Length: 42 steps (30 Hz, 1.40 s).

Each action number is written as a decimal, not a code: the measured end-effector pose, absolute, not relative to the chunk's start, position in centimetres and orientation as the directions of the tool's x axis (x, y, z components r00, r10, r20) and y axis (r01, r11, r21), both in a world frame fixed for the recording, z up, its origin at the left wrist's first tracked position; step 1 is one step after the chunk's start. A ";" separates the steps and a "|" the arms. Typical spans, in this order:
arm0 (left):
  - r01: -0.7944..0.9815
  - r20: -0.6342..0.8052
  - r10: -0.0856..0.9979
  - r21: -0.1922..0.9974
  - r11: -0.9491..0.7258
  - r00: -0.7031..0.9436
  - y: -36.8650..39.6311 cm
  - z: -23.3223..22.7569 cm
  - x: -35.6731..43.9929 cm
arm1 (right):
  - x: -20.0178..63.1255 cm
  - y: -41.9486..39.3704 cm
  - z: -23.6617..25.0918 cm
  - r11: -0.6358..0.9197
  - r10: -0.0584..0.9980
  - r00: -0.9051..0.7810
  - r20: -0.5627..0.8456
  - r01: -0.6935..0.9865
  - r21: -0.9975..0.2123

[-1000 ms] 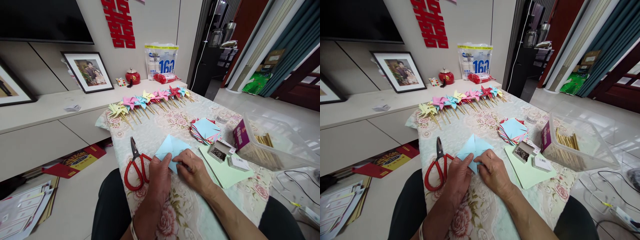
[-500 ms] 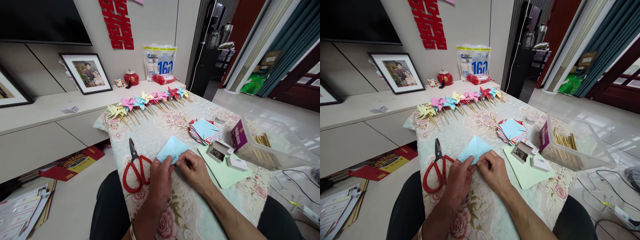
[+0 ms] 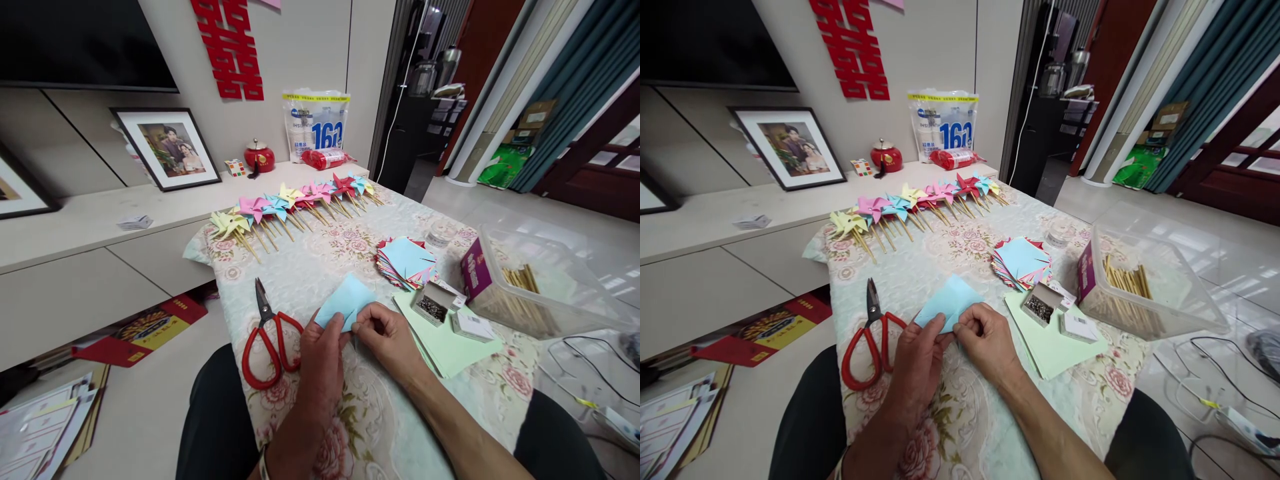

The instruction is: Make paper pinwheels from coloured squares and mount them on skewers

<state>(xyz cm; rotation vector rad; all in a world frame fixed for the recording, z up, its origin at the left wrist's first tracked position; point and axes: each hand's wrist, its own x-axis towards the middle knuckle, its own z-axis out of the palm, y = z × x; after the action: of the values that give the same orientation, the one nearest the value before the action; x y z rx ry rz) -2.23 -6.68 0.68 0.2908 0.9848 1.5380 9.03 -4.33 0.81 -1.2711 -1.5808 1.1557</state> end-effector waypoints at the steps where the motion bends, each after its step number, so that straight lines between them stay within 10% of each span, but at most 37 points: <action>1: -0.686 -0.338 0.909 0.722 0.084 -0.245 -6.7 0.6 -2.2 | 9.0 -4.3 0.8 0.073 0.981 -0.191 0.022 0.265 -0.961; 29: -0.580 -0.283 0.916 0.812 0.070 -0.285 -6.6 -0.9 -2.5 | 9.1 -4.7 0.8 0.214 0.966 -0.213 0.145 0.351 -0.912; 35: -0.571 -0.366 0.888 0.807 0.154 -0.278 -6.6 0.4 -2.9 | 10.6 -4.4 1.2 0.286 0.945 0.097 0.311 0.208 -0.935; 42: -0.447 -0.338 0.924 0.865 0.229 -0.181 -6.7 0.0 -3.6 | 11.6 -2.7 1.2 -0.090 0.988 -0.136 -0.067 -0.171 -0.981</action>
<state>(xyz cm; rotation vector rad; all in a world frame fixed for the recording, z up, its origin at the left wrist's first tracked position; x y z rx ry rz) -3.57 -6.72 -0.01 0.5433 1.1831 1.3356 11.55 -2.65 1.23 -1.0680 -1.1298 1.4424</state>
